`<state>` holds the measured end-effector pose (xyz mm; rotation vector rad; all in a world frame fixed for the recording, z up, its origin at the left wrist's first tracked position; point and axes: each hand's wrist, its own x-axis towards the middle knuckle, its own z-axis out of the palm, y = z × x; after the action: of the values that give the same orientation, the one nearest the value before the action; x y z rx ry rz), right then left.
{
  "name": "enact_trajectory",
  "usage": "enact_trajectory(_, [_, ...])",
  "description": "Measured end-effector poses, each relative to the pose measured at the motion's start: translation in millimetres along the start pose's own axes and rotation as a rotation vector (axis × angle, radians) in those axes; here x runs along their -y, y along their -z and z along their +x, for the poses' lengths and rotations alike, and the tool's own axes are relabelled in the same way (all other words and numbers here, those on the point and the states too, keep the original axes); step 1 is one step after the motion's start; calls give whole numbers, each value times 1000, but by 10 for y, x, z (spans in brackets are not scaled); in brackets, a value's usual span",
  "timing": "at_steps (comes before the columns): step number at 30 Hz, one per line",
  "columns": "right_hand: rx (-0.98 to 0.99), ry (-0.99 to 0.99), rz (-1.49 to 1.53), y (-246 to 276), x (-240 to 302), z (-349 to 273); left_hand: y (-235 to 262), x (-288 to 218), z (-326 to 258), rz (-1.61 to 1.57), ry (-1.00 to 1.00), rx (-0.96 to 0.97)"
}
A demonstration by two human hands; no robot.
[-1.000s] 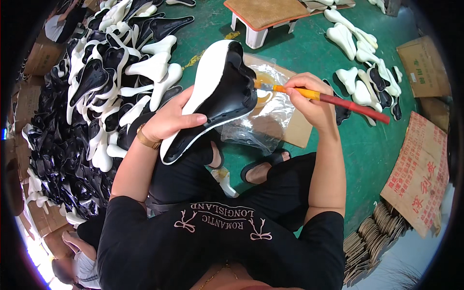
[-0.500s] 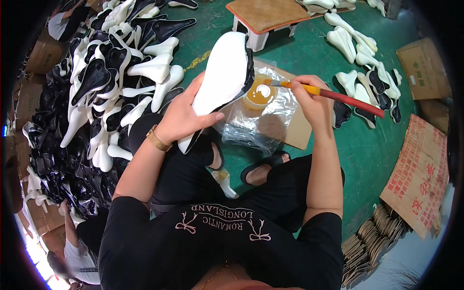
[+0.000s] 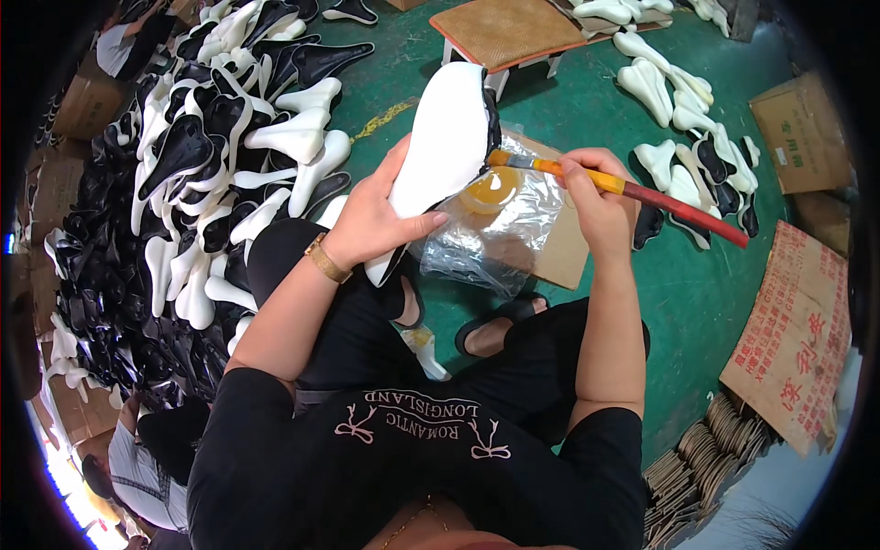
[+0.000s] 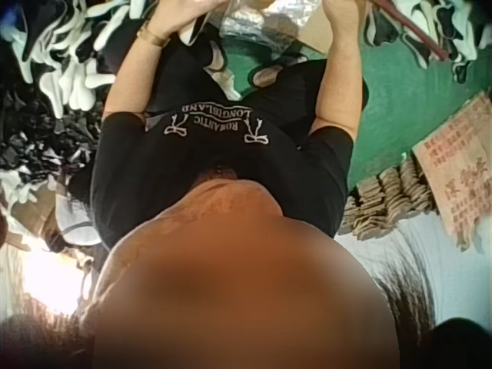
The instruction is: Apply adhesive or paint to the underside edges of bicycle seats using a brush.
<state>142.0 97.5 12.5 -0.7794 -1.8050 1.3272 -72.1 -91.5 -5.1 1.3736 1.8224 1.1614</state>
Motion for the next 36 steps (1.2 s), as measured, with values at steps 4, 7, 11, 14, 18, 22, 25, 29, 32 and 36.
enact_trajectory(4, [194, 176, -118, -137, 167, -136, -72, 54, 35, -141, -30, -37])
enact_trajectory(7, [401, 399, -97, -295, 263, -213, -133, 70, 92, -277, -28, -88])
enact_trajectory(11, [193, 398, -159, -339, 311, -203, -184, 47, 148, -330, -16, -114])
enact_trajectory(14, [439, 470, -98, -369, 316, -240, -204, 39, 210, -395, -8, -132])
enact_trajectory(18, [423, 504, -135, -426, 361, -311, -205, 70, 255, -467, 64, -147])
enact_trajectory(22, [585, 491, -91, -455, 424, -371, -206, 101, 300, -558, 36, -168])
enact_trajectory(25, [572, 476, -58, -450, 442, -412, -192, 78, 319, -404, 33, -222])
enact_trajectory(29, [566, 455, -70, -427, 392, -443, -196, 46, 306, -566, 16, -240])
enact_trajectory(32, [583, 394, -21, -356, 310, -407, -156, 64, 290, -463, -32, -298])
enact_trajectory(36, [88, 156, -79, -52, 76, -144, 26, 144, 239, -418, -222, -307])
